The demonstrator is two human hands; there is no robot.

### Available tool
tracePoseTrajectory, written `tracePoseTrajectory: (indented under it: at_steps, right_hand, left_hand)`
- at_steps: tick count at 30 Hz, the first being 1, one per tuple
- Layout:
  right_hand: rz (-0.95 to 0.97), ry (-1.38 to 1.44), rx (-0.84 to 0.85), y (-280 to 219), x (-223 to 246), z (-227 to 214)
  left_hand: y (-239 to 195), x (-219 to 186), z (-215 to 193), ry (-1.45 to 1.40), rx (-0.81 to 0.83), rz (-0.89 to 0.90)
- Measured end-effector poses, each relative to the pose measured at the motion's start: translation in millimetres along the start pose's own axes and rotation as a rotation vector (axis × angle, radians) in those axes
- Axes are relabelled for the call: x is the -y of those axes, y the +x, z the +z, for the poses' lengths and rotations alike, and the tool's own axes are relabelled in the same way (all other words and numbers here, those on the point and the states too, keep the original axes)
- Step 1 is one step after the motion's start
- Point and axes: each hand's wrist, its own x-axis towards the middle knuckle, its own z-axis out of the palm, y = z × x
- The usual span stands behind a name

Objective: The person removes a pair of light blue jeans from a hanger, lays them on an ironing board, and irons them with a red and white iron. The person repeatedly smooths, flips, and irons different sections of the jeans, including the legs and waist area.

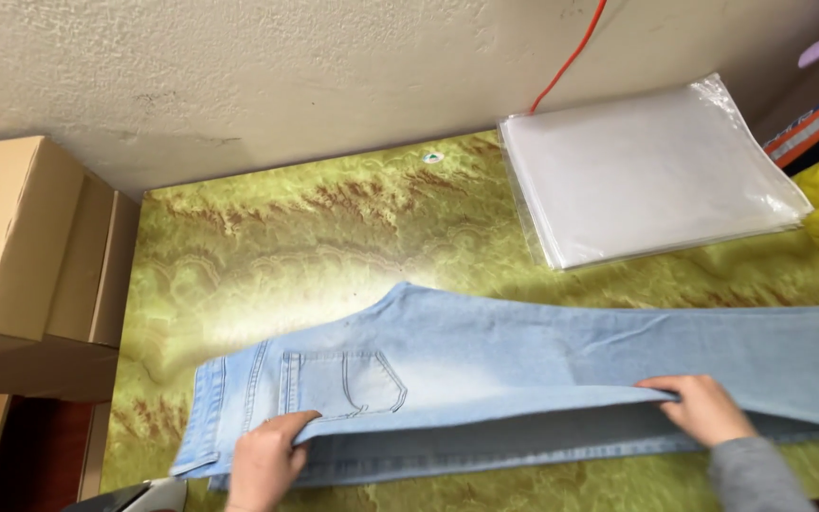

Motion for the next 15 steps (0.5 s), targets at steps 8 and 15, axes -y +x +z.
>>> tracePoseTrajectory:
  at_steps: [8,15]
  right_hand:
    - [-0.227,-0.358,-0.23,137,80,-178]
    - [-0.63,-0.144,-1.14,180,207,-113]
  left_hand:
    - [186,-40,-144,0.536,0.148,0.12]
    - [224,-55,-87,0.251,-0.311,0.031]
